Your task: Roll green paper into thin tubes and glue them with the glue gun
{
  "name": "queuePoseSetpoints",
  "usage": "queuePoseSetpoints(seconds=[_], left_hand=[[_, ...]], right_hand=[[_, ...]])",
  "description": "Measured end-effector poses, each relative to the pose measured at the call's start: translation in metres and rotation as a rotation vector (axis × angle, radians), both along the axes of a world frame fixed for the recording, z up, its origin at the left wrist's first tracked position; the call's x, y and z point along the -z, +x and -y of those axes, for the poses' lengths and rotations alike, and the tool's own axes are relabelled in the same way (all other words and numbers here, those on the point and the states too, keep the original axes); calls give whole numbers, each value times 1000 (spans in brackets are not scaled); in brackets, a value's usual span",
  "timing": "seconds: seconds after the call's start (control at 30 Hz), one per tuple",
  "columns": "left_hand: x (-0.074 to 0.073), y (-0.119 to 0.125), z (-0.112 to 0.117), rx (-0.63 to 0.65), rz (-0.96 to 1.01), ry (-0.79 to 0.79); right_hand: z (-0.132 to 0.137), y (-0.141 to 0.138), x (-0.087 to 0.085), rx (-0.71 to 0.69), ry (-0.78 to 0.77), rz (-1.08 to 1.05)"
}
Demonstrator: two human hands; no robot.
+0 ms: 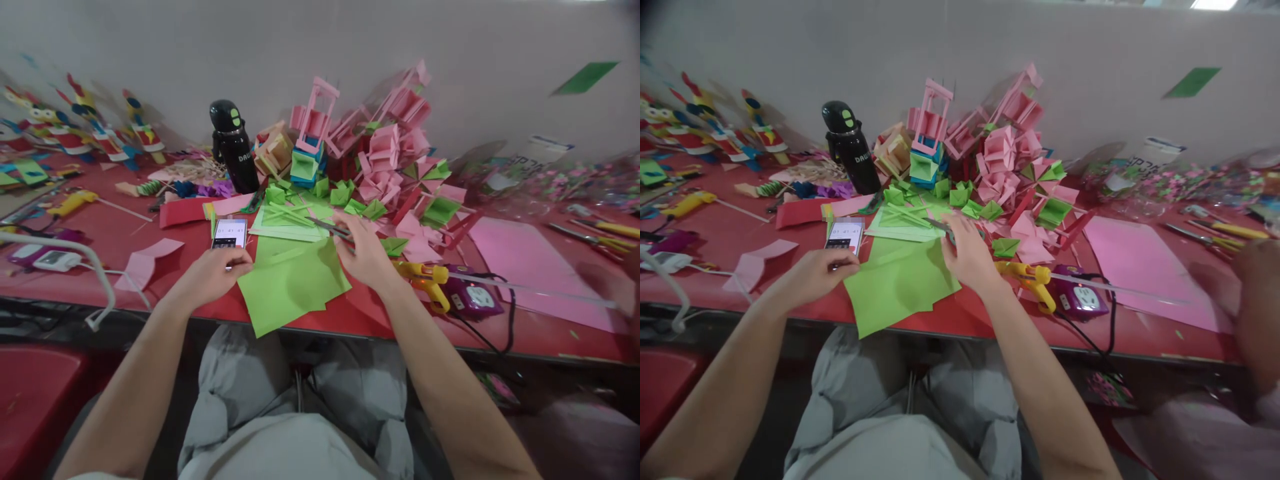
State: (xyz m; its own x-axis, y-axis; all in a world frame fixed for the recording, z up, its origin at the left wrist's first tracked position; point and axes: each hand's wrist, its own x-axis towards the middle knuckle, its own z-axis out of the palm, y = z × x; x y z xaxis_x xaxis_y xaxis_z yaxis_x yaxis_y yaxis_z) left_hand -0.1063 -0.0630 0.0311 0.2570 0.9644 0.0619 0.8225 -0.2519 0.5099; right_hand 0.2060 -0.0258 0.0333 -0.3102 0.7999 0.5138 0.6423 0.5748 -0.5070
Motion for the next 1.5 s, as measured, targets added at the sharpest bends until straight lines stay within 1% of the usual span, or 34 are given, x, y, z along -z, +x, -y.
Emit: queuePoseSetpoints(seconds=[0.03, 0.1, 0.17, 0.27, 0.37, 0.53, 0.7, 0.83, 0.97, 1.07, 1.17, 1.3, 1.4, 1.5], left_hand=[[-2, 1, -4, 22, -15, 3], [-5, 6, -12, 88, -16, 13], [-6, 12, -21, 167, -21, 8], [-5, 24, -33, 240, -83, 10], [-1, 37, -41, 281, -166, 19], [6, 64, -45, 349, -199, 49], [9, 82, -47, 426, -303, 117], [9, 87, -43, 414, -435, 174], [3, 94, -28, 399, -619, 244], [-2, 100, -16, 393, -719, 268], [-4, 101, -12, 399, -748, 273], [0, 98, -14, 374, -742, 269], [2, 96, -15, 360, -742, 277], [2, 95, -13, 382, -746, 295]], right_hand=[[4, -1, -7, -18, 47, 115], [8, -6, -17, -110, 21, 324], [8, -12, -22, -168, -83, 485], [3, -16, -20, -205, -205, 627], [-3, -13, -12, -224, -261, 644], [-7, -2, 3, -239, -256, 564], [-5, 3, 11, -184, -241, 594], [1, 0, 12, -137, -175, 723], [10, -6, 11, -85, -103, 859], [15, -7, 10, -51, -90, 910], [16, -6, 8, -29, -108, 935], [14, -4, 6, -25, -124, 945], [13, -4, 7, -15, -109, 959], [12, -4, 8, -30, -82, 967]])
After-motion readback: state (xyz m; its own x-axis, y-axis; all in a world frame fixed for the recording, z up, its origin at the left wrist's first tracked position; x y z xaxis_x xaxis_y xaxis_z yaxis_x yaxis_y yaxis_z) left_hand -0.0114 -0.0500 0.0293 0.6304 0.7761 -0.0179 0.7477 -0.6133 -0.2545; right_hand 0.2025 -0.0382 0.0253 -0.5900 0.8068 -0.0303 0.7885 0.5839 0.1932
